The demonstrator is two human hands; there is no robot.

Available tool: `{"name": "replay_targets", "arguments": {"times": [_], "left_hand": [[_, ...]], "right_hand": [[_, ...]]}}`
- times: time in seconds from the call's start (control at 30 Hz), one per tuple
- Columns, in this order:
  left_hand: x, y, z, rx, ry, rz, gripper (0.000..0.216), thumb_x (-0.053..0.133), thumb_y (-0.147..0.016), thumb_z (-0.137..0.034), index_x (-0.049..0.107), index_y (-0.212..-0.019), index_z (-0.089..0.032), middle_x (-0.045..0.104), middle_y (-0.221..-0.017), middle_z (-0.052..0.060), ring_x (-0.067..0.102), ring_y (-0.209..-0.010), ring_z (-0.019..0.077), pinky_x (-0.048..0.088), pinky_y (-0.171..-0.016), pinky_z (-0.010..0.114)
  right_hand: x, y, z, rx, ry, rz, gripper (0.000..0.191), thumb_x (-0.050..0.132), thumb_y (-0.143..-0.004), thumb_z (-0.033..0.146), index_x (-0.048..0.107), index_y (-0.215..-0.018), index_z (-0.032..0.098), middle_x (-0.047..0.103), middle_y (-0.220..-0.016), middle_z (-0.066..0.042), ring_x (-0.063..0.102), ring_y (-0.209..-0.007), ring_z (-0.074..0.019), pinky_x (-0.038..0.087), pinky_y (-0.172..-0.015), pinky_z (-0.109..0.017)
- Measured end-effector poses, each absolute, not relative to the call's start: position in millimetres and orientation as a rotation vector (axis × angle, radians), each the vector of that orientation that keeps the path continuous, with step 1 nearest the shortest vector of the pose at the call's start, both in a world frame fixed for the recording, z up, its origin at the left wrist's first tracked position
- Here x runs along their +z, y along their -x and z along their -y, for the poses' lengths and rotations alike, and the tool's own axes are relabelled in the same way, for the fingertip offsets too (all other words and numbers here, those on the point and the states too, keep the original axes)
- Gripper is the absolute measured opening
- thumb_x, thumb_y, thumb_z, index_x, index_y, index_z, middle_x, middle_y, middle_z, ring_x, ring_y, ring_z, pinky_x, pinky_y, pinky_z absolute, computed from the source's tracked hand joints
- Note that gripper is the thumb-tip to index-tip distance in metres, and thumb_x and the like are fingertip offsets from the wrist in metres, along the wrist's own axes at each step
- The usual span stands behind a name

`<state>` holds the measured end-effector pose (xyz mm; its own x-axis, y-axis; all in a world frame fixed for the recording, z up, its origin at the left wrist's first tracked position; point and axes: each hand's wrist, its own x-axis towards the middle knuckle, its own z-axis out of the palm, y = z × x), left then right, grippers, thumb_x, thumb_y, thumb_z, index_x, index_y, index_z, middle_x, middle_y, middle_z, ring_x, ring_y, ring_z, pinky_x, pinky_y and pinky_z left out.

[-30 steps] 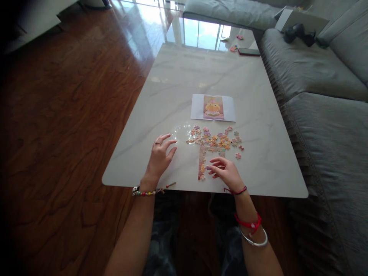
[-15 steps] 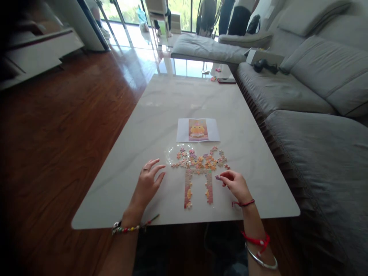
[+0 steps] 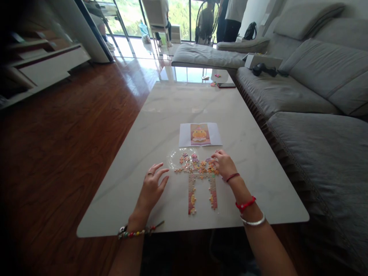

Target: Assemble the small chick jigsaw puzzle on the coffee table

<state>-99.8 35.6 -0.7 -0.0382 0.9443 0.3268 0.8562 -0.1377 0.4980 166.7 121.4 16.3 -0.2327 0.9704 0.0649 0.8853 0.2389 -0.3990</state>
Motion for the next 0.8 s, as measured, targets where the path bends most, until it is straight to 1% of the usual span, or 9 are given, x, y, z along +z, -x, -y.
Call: {"name": "replay_targets", "arguments": {"times": [0.03, 0.1, 0.2, 0.33, 0.43, 0.53, 0.6, 0.7, 0.8], "left_hand": [[-0.2, 101.2, -35.1, 0.916, -2.066, -1.968, 0.019, 0.049, -0.078, -0.02, 0.06, -0.094, -0.019, 0.052, -0.115, 0.009, 0.041, -0.115, 0.027, 0.037, -0.097, 0.046], [0.8, 104.0, -34.2, 0.918, -2.051, -1.99, 0.019, 0.049, -0.078, -0.02, 0.06, -0.093, -0.02, 0.052, -0.114, 0.009, 0.042, -0.115, 0.0267, 0.037, -0.097, 0.045], [2.3, 106.6, -33.6, 0.923, -2.039, -2.012, 0.02, 0.049, -0.078, -0.02, 0.06, -0.094, -0.019, 0.052, -0.115, 0.009, 0.042, -0.115, 0.0264, 0.036, -0.098, 0.044], [4.1, 107.8, -32.5, 0.935, -2.036, -2.005, 0.02, 0.05, -0.078, -0.019, 0.06, -0.094, -0.018, 0.052, -0.115, 0.01, 0.041, -0.115, 0.0259, 0.036, -0.098, 0.044], [5.4, 109.5, -31.0, 0.94, -2.023, -2.007, 0.02, 0.05, -0.077, -0.019, 0.061, -0.094, -0.018, 0.052, -0.114, 0.01, 0.042, -0.115, 0.0256, 0.036, -0.097, 0.044], [6.9, 110.0, -30.1, 0.951, -2.002, -2.011, 0.02, 0.051, -0.077, -0.019, 0.061, -0.095, -0.017, 0.052, -0.115, 0.01, 0.042, -0.115, 0.025, 0.036, -0.098, 0.042], [7.7, 108.7, -30.2, 0.957, -1.998, -2.007, 0.021, 0.051, -0.078, -0.019, 0.061, -0.096, -0.017, 0.052, -0.116, 0.009, 0.042, -0.115, 0.0244, 0.034, -0.1, 0.041], [8.6, 105.1, -29.7, 0.948, -1.994, -1.996, 0.021, 0.051, -0.078, -0.019, 0.06, -0.096, -0.017, 0.051, -0.117, 0.009, 0.042, -0.115, 0.0236, 0.034, -0.1, 0.041], [8.8, 103.8, -27.0, 0.924, -1.998, -1.978, 0.021, 0.05, -0.078, -0.019, 0.06, -0.096, -0.017, 0.052, -0.117, 0.009, 0.042, -0.114, 0.023, 0.034, -0.1, 0.04]], "right_hand": [[16.8, -159.7, -131.3, 0.455, 1.714, 2.292, 0.018, 0.055, -0.071, 0.014, 0.064, -0.087, 0.017, 0.058, -0.092, -0.006, 0.056, -0.075, -0.0122, 0.041, -0.073, -0.021], [15.1, -148.5, -146.3, 0.53, 1.727, 2.35, 0.015, 0.057, -0.069, 0.013, 0.065, -0.081, 0.017, 0.058, -0.09, -0.005, 0.055, -0.073, -0.0117, 0.041, -0.071, -0.021], [9.5, -141.2, -157.3, 0.566, 1.743, 2.35, 0.008, 0.059, -0.067, 0.011, 0.064, -0.069, 0.017, 0.059, -0.083, -0.005, 0.055, -0.073, -0.0127, 0.041, -0.069, -0.021], [7.9, -142.1, -162.8, 0.611, 1.757, 2.285, 0.007, 0.062, -0.061, 0.008, 0.061, -0.061, 0.016, 0.06, -0.07, -0.003, 0.055, -0.067, -0.0122, 0.041, -0.064, -0.021], [14.5, -143.8, -160.3, 0.683, 1.764, 2.179, 0.007, 0.06, -0.064, 0.012, 0.061, -0.069, 0.016, 0.061, -0.063, 0.0, 0.056, -0.061, -0.0112, 0.043, -0.059, -0.021], [24.1, -144.5, -142.2, 0.798, 1.768, 2.058, 0.012, 0.053, -0.073, 0.02, 0.06, -0.081, 0.015, 0.064, -0.067, -0.002, 0.058, -0.058, -0.0107, 0.045, -0.052, -0.021], [29.8, -144.4, -121.0, 0.95, 1.713, 1.936, 0.016, 0.051, -0.075, 0.027, 0.059, -0.081, 0.014, 0.065, -0.071, -0.004, 0.06, -0.059, -0.0112, 0.046, -0.05, -0.02], [33.3, -143.6, -86.7, 1.249, 1.552, 1.61, 0.021, 0.06, -0.067, 0.034, 0.057, -0.074, 0.014, 0.064, -0.067, -0.004, 0.062, -0.059, -0.0135, 0.047, -0.047, -0.021], [28.4, -143.6, -66.1, 1.267, 1.571, 1.43, 0.023, 0.064, -0.062, 0.033, 0.056, -0.074, 0.014, 0.063, -0.063, -0.003, 0.062, -0.056, -0.0142, 0.048, -0.045, -0.022]]}}
